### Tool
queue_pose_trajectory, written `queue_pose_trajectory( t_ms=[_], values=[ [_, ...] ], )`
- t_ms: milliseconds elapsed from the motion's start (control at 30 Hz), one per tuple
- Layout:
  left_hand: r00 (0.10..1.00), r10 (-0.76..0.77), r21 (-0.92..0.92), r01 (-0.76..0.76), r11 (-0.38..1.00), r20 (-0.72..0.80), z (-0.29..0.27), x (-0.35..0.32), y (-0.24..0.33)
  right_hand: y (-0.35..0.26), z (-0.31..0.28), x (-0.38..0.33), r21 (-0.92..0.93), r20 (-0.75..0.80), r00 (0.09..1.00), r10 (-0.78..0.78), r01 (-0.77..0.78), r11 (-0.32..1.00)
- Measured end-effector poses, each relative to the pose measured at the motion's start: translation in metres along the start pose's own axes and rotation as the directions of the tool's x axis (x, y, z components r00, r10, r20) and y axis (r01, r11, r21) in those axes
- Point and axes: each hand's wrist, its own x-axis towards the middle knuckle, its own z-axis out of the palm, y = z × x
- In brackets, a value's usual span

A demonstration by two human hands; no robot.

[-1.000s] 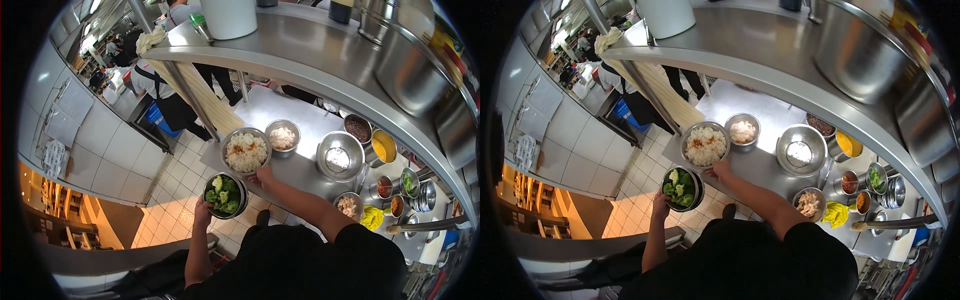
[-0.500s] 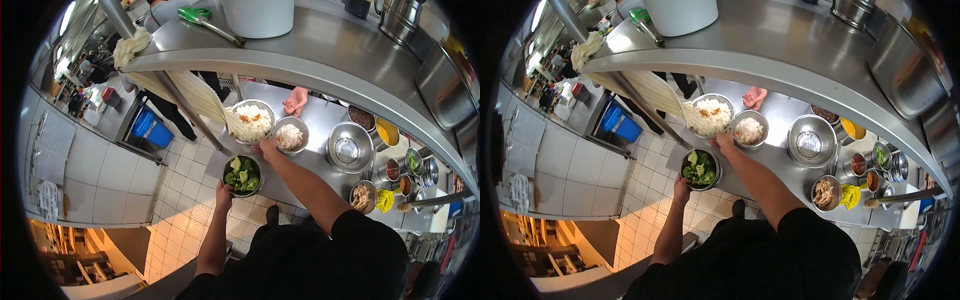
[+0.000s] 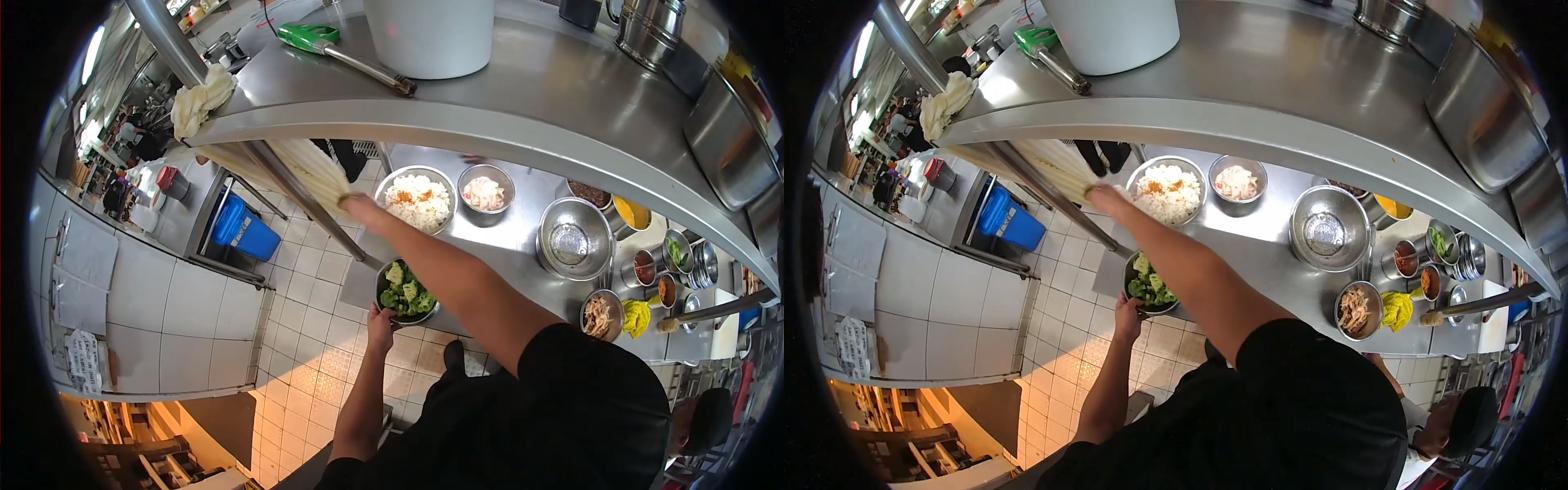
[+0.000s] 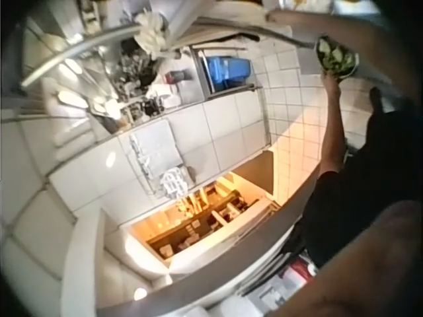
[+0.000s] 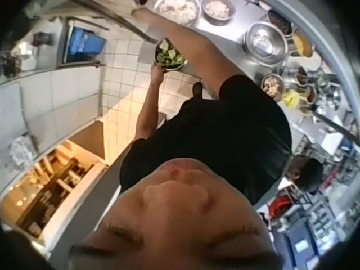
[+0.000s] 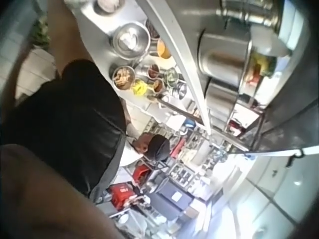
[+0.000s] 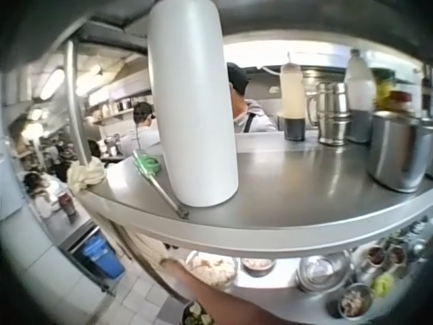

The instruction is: Assembling food bowls with rice, protein, and vegetables in a professional kitchen prep area.

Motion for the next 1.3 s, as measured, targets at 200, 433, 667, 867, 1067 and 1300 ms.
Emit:
queue_pose_trajectory(
  t_ms=[200, 433, 667, 867, 1067, 1300],
  values=[
    [0.999, -0.018, -0.015, 0.018, 1.0, 0.029, 0.008, 0.004, -0.001, 0.035, 0.025, -0.031, -0.252, -0.367, 0.921, -0.132, 0.038, 0.967],
    [0.99, -0.004, -0.027, 0.008, 1.0, 0.143, 0.008, 0.014, -0.01, 0.092, -0.047, -0.224, -0.124, -0.339, 0.91, -0.238, 0.208, 0.97],
    [0.993, -0.082, 0.013, 0.081, 0.997, 0.082, -0.013, -0.009, -0.037, 0.191, -0.123, -0.473, 0.525, -0.786, 0.467, 0.406, 0.157, 0.837],
    [0.89, -0.035, 0.617, -0.287, 0.733, 0.455, 0.045, -0.059, -0.085, 0.214, -0.217, -0.581, 0.411, -0.858, -0.381, 0.345, -0.105, 0.906],
    [0.612, -0.107, 0.516, -0.545, 0.661, 0.783, 0.225, -0.117, -0.116, 0.234, -0.254, -0.649, 0.511, -0.856, 0.099, 0.508, 0.006, 0.86],
    [0.157, -0.133, 0.203, -0.842, 0.499, 0.978, 0.407, -0.261, -0.209, 0.328, -0.234, -0.891, 0.449, -0.853, -0.14, 0.503, 0.295, 0.844]
  ],
)
